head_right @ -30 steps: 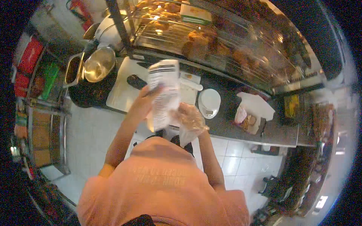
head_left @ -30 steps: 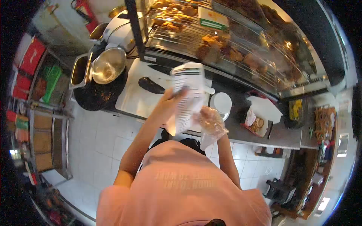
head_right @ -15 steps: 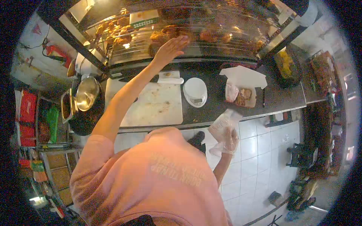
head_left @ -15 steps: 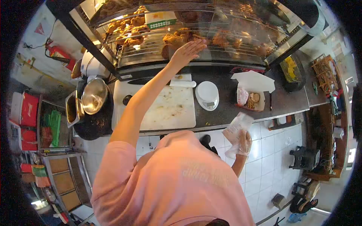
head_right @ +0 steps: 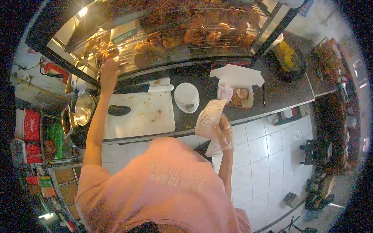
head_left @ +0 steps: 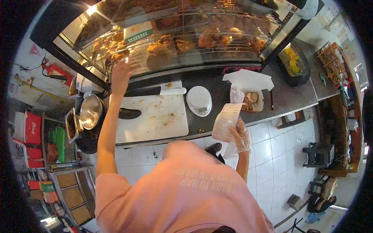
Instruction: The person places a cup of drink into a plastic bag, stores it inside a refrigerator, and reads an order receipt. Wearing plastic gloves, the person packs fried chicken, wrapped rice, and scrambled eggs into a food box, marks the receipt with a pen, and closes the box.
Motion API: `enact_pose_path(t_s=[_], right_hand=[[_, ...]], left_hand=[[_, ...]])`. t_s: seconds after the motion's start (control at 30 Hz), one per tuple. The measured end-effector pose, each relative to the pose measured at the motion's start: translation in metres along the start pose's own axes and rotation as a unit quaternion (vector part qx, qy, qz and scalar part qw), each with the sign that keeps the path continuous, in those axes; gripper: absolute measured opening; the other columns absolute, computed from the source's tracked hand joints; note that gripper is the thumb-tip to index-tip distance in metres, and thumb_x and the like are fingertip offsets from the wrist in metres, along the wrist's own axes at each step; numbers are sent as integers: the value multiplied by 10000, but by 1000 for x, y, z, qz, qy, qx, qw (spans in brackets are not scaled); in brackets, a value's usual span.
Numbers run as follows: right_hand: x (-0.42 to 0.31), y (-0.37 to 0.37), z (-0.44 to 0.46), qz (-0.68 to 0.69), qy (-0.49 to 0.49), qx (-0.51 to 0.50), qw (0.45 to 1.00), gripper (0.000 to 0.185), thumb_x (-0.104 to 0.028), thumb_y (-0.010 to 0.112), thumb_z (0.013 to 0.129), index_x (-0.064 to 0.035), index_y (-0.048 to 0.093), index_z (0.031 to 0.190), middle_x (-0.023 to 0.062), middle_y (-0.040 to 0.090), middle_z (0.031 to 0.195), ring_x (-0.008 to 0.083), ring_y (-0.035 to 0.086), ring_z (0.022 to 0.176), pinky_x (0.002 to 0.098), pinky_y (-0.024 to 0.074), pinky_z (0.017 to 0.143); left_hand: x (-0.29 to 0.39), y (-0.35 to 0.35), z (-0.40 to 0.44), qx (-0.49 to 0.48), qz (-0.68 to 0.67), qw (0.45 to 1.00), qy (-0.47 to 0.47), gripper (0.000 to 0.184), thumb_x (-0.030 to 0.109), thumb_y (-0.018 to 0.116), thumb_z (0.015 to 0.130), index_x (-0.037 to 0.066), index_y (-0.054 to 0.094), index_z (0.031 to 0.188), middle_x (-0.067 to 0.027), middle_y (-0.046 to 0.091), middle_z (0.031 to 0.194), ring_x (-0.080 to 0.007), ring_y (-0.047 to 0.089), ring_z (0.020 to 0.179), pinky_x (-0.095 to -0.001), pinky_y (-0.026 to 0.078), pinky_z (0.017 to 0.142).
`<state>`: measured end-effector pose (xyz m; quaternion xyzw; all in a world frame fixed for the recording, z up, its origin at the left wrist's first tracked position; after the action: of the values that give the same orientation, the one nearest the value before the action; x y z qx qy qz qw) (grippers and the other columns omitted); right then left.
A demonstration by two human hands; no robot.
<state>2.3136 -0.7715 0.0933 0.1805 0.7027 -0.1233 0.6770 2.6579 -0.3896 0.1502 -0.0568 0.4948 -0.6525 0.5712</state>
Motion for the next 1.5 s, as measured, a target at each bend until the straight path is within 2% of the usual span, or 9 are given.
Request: enact_pose_path(t_s=[0.23, 0.3, 0.37, 0.47, 0.63, 0.97, 1.4, 1.43, 1.5], right_hand=[[-38, 1, 22, -13, -31, -44, 998, 489, -94, 612, 793, -46, 419, 1240, 58, 512, 1127, 140, 496, 990, 284, 410, 835], [-56, 5, 21, 97, -20, -35, 994, 509, -50, 605, 785, -23, 403, 1251, 73, 490, 1177, 151, 458, 1060, 295, 374, 896], [-56, 0, 26, 178, -30, -58, 982, 525, -35, 603, 784, -11, 387, 1263, 82, 474, 1213, 156, 433, 1106, 300, 354, 929], [-76, -10, 26, 153, -96, -68, 981, 532, -37, 602, 784, -10, 381, 1267, 84, 477, 1210, 160, 440, 1101, 300, 361, 922], [-100, -50, 22, 108, -18, -107, 988, 443, -26, 593, 785, -8, 455, 1206, 80, 504, 1171, 147, 468, 1059, 307, 383, 896], [-104, -141, 33, -127, 24, -168, 977, 86, -55, 556, 818, -19, 604, 880, -20, 549, 698, 73, 464, 615, 255, 419, 557], [-92, -170, 128, -194, -77, -272, 939, 142, -121, 555, 843, 6, 608, 880, 12, 554, 711, 91, 487, 624, 230, 403, 554], [-59, -194, 144, 117, 199, -235, 944, 188, -146, 560, 835, 10, 602, 930, 61, 588, 772, 124, 536, 664, 250, 448, 601], [-99, -234, 217, -82, -68, -272, 956, 266, -220, 529, 852, -1, 583, 995, 118, 604, 874, 172, 580, 722, 307, 479, 659]], left_hand=[[-8, -65, -25, -48, 29, 975, -214, 498, 287, 457, 876, 75, 328, 1308, -158, 277, 1364, -258, 298, 1253, -422, 209, 1032], [29, -78, -14, -278, 4, 882, -380, 429, 308, 418, 895, 33, 419, 1225, -205, 427, 1241, -311, 454, 1111, -461, 281, 962], [99, -108, 1, -204, -326, 905, -182, 365, 309, 390, 907, 7, 573, 1002, -145, 618, 889, -300, 568, 881, -375, 428, 782], [240, -178, 7, -404, -859, 282, -142, 487, 406, 442, 878, 18, 485, 1170, -84, 566, 1110, -188, 496, 1065, -332, 397, 889], [316, -259, 76, -235, -956, 71, -163, 448, 334, 459, 891, 9, 445, 1199, -80, 576, 1070, -156, 534, 1004, -301, 424, 872], [379, -281, 127, -110, -958, 42, -262, 257, 174, 452, 904, 2, 496, 1090, -65, 580, 1025, -130, 559, 937, -261, 457, 824], [418, -258, 164, -129, -966, 22, -224, 477, 262, 510, 856, -4, 380, 1230, -176, 497, 1170, -280, 513, 1063, -380, 438, 881], [421, -254, 167, -110, -969, 16, -220, 493, 237, 509, 852, -18, 356, 1245, -201, 466, 1206, -314, 497, 1082, -412, 432, 884], [420, -252, 172, -90, -966, 35, -238, 507, 246, 498, 856, -32, 339, 1249, -214, 451, 1215, -338, 490, 1081, -423, 436, 881]])
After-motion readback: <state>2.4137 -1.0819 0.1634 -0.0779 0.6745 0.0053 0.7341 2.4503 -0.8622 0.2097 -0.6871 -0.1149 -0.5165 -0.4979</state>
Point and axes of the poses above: each hand's wrist, its own z-axis towards the middle knuckle, its own y-axis out of the palm, x = y × z, the point moved 4 cm from there along z, towards the middle knuckle
